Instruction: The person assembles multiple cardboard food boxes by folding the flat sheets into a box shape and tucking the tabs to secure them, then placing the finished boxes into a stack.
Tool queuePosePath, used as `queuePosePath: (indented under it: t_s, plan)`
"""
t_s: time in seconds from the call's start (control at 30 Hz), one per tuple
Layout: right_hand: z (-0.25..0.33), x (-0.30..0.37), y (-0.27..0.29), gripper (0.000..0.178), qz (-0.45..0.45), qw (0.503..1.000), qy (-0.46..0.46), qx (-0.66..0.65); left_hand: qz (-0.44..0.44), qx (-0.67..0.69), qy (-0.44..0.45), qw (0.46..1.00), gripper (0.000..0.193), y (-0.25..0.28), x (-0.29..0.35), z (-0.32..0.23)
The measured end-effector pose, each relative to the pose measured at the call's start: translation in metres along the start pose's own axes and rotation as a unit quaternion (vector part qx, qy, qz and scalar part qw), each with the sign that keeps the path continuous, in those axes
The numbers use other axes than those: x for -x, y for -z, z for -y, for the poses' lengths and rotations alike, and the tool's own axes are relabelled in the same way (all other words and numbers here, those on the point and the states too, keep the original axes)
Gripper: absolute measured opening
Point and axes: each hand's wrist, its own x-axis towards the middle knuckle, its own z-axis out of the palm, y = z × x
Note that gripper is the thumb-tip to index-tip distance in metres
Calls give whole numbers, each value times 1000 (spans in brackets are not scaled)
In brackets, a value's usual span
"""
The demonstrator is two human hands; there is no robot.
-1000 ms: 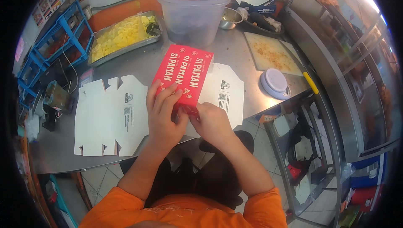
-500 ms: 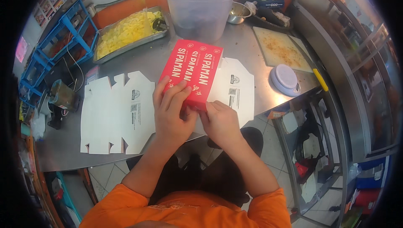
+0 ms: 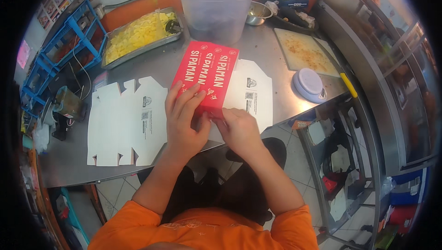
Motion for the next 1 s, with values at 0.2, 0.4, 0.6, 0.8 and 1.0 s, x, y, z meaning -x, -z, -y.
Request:
queuePosePath:
  t_s: [0.2, 0.4, 0.6, 0.8, 1.0]
  plan:
    - [-15, 3, 15, 28, 50, 996, 62, 46, -16, 26, -11, 999, 65, 7, 11, -6]
    - [-8, 2, 8, 24, 43, 994, 66, 80, 4, -27, 26, 999, 79, -8, 10, -4]
    - [-8, 6, 4, 15, 6, 989, 81, 120, 13, -23, 35, 999, 81, -12, 12, 1]
    - [-10, 13, 2, 14, -50, 986, 74, 139, 4, -42, 35, 999, 79, -17, 12, -1]
    - [-2, 4, -9, 17, -25, 993, 44, 109, 3, -52, 45, 998, 79, -17, 12, -1]
